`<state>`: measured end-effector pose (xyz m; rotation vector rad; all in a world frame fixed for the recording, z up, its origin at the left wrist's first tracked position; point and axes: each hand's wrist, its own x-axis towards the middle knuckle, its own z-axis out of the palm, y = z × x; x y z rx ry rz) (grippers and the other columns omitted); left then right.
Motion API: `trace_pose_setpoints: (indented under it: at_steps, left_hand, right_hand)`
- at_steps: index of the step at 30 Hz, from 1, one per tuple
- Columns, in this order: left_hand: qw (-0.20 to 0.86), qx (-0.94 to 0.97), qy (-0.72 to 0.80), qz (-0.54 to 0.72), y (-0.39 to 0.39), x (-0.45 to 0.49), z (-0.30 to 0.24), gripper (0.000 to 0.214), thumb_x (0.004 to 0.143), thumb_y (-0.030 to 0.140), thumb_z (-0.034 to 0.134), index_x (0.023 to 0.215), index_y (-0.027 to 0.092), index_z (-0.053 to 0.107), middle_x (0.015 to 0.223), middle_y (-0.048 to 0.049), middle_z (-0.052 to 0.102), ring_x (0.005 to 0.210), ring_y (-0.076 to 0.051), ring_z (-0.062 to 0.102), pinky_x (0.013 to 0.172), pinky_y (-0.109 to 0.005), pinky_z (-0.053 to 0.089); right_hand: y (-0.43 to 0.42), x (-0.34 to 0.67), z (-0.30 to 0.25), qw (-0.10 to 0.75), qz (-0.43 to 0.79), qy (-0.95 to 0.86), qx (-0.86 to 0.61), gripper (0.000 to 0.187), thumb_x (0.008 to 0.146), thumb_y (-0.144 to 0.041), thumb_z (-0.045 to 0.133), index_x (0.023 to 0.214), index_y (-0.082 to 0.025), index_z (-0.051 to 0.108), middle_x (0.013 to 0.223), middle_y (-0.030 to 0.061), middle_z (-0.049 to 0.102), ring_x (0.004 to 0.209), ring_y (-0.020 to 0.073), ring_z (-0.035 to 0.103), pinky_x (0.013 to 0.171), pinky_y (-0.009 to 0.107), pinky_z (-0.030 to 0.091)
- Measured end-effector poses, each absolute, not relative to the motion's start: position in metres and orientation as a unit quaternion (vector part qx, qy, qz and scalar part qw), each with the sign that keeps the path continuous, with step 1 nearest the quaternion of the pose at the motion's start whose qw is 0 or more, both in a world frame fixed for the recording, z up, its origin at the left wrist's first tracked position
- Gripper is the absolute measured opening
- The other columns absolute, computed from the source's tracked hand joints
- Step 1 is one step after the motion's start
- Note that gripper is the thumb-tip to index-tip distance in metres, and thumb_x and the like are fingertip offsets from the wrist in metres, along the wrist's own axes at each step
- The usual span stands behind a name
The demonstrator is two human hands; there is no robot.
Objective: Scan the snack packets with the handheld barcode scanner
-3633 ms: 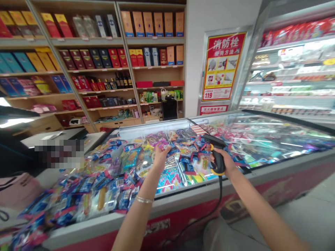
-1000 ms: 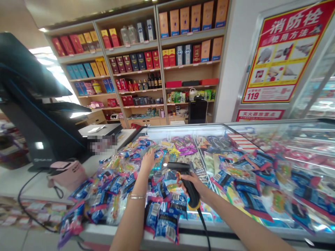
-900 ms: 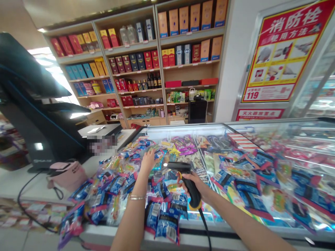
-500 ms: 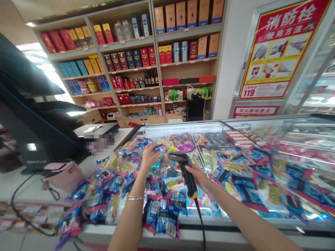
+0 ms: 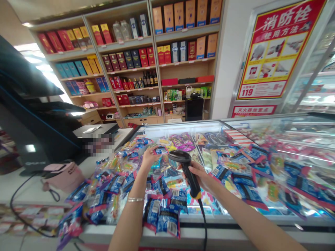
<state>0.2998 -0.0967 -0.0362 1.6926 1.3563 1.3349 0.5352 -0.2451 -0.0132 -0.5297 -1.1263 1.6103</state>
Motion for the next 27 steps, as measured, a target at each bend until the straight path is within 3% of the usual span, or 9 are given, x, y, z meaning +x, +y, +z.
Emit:
trace_pose_setpoints:
  at_steps: [12,15,21,27]
  left_hand:
    - [0.357,0.614,0.489,0.507,-0.1016,0.3055,-0.0307,0.055,0.055,0.02,0.074,0.11,0.017,0.069,0.11,-0.0074,0.069,0.095,-0.023,0.066,0.081,-0.032,0.054]
    - [0.366,0.612,0.491,0.501,-0.1034,0.3055,-0.0298,0.057,0.056,0.022,0.074,0.112,0.017,0.068,0.11,-0.0075,0.069,0.095,-0.024,0.066,0.081,-0.032,0.055]
    - [0.383,0.596,0.492,0.506,-0.1048,0.3077,-0.0288,0.06,0.055,0.024,0.075,0.113,0.016,0.067,0.109,-0.0088,0.07,0.096,-0.025,0.065,0.08,-0.032,0.055]
    - [0.395,0.583,0.481,0.523,-0.1045,0.3072,-0.0286,0.061,0.052,0.024,0.077,0.112,0.014,0.068,0.11,-0.0105,0.069,0.096,-0.026,0.066,0.079,-0.032,0.054]
  right_hand:
    - [-0.244,0.5346,-0.0125,0.529,0.675,-0.467,-0.218,0.035,0.071,-0.041,0.074,0.094,-0.017,0.064,0.088,0.0069,0.066,0.059,0.0127,0.06,0.051,0.024,0.051]
    - [-0.2431,0.5344,-0.0142,0.532,0.674,-0.464,-0.215,0.035,0.071,-0.041,0.074,0.094,-0.017,0.063,0.09,0.007,0.066,0.059,0.0126,0.06,0.051,0.025,0.051]
    - [-0.2455,0.5365,-0.0114,0.516,0.678,-0.475,-0.222,0.036,0.074,-0.043,0.072,0.097,-0.017,0.063,0.071,0.003,0.064,0.054,0.0127,0.059,0.051,0.025,0.049]
    - [-0.2451,0.5358,-0.0117,0.52,0.678,-0.472,-0.216,0.034,0.073,-0.042,0.072,0.094,-0.017,0.064,0.077,0.0038,0.066,0.053,0.0118,0.059,0.05,0.024,0.05]
